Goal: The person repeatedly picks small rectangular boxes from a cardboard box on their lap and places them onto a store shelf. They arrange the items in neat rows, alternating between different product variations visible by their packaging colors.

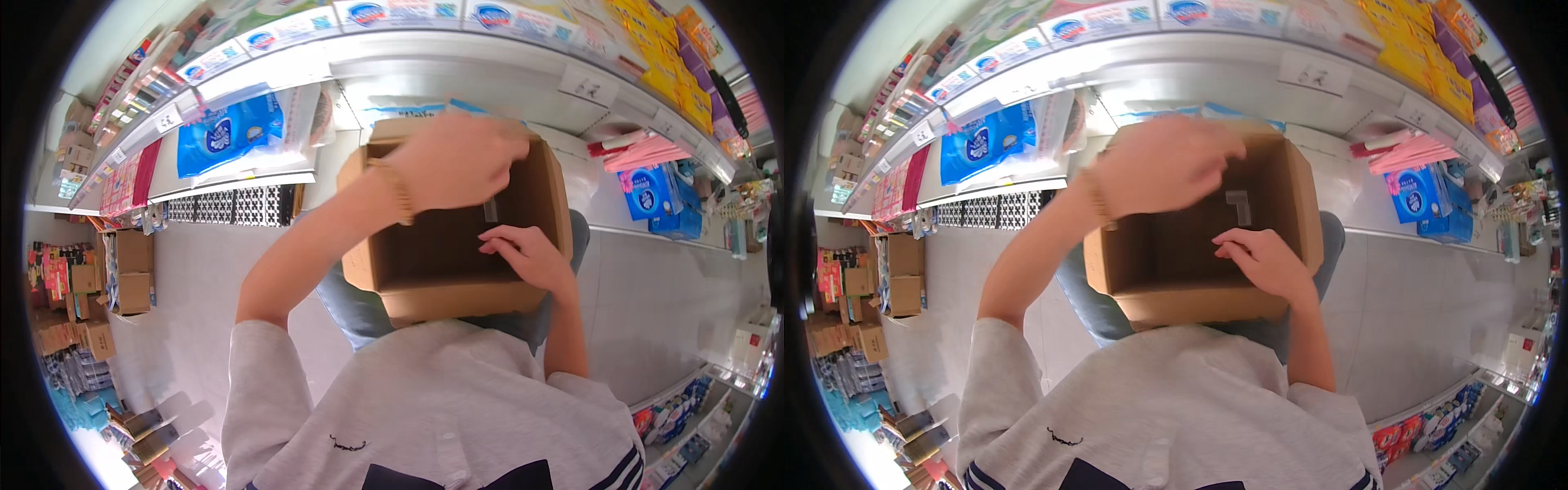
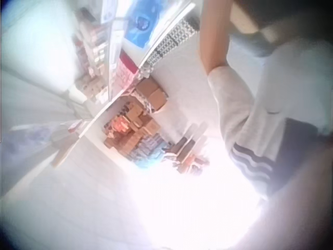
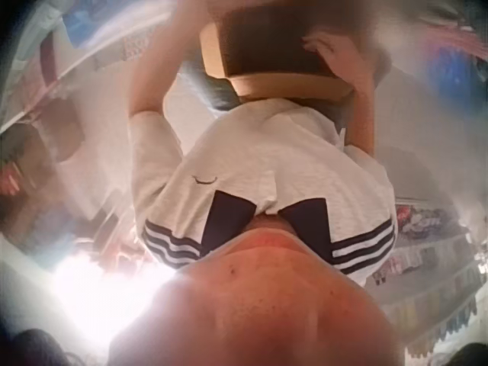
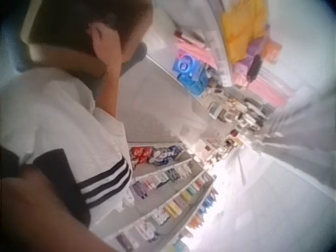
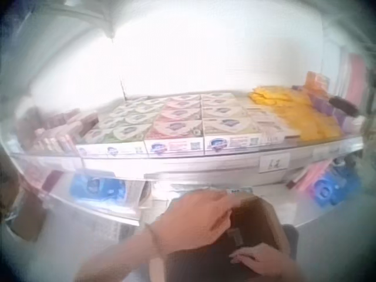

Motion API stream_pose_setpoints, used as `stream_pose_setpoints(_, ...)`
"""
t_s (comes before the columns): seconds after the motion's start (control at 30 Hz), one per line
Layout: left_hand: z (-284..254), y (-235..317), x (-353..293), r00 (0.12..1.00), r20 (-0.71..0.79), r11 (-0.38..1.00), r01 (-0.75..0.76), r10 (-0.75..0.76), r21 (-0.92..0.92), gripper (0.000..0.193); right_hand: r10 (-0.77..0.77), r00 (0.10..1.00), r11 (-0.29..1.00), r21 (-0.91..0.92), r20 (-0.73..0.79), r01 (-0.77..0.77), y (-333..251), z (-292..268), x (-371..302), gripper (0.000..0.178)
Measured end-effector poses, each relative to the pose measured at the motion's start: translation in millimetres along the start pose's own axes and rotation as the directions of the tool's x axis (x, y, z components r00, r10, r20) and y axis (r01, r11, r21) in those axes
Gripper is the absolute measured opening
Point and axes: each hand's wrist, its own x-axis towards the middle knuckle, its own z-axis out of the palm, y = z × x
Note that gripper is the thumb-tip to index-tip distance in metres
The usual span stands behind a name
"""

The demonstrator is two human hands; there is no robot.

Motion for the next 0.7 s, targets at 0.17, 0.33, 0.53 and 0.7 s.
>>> stream_pose_setpoints(0.17,150.7,-7.9,29.8,0.701,0.711,0.995,-0.025,-0.054,0.100,0.030,-0.032,0.999,0.955,-0.295,-0.021,0.024,26.9,39.7,-10.0,0.024)
stream_pose_setpoints(0.33,369.1,-82.2,-18.2,0.643,0.761,0.958,-0.159,-0.083,0.238,0.029,-0.066,0.997,0.964,-0.259,-0.038,0.054,24.0,42.8,-14.8,0.026)
stream_pose_setpoints(0.53,405.4,-83.7,-6.6,0.695,0.693,0.964,0.001,-0.191,0.265,0.036,-0.055,0.996,0.971,-0.236,-0.077,0.036,32.7,43.9,-16.6,0.027)
stream_pose_setpoints(0.7,425.6,-85.0,-5.2,0.677,0.700,0.961,0.041,-0.229,0.275,0.038,-0.083,0.993,0.976,-0.210,-0.088,0.063,35.1,41.8,-15.2,0.027)
